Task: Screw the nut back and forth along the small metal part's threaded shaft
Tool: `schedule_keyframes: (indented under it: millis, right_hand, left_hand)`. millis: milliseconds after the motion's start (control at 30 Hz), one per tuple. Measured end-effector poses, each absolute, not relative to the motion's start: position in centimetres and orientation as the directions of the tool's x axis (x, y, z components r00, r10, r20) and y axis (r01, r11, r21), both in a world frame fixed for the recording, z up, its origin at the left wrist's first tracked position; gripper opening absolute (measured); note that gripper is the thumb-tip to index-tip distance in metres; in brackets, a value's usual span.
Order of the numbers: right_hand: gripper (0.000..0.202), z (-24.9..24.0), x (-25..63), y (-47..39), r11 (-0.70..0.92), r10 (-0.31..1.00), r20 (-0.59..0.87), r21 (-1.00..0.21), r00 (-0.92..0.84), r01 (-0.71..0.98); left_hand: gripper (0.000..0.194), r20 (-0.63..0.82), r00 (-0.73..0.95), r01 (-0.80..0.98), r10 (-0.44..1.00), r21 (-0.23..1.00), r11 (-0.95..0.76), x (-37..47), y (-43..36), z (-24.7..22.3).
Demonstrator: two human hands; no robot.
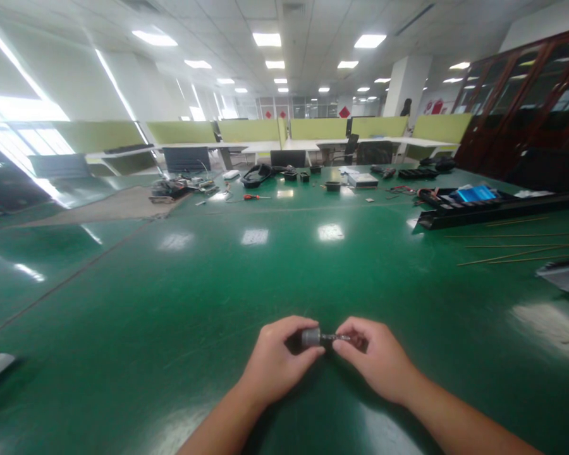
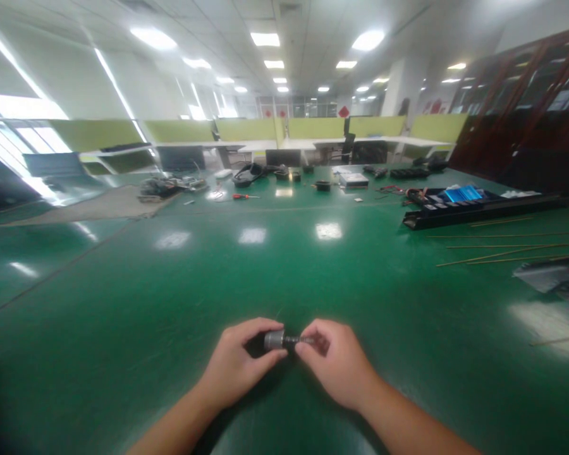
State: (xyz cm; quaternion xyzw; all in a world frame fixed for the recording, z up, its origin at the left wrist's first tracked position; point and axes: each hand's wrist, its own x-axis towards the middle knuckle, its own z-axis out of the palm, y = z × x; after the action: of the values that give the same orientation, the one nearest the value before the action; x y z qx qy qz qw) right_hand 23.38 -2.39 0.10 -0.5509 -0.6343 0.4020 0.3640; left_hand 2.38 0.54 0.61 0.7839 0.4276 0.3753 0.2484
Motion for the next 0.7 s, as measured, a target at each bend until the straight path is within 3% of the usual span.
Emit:
schedule_keyframes:
  millis: [700]
  right_hand:
    - [0.011,-0.23,23.37,-2.36,0.07,0.991,0.021,-0.919,-0.129,0.388]
  left_hand:
    - [0.028,0.375,0.345,0.492,0.861,0.709,-0.505,2.22,0.46,0.53]
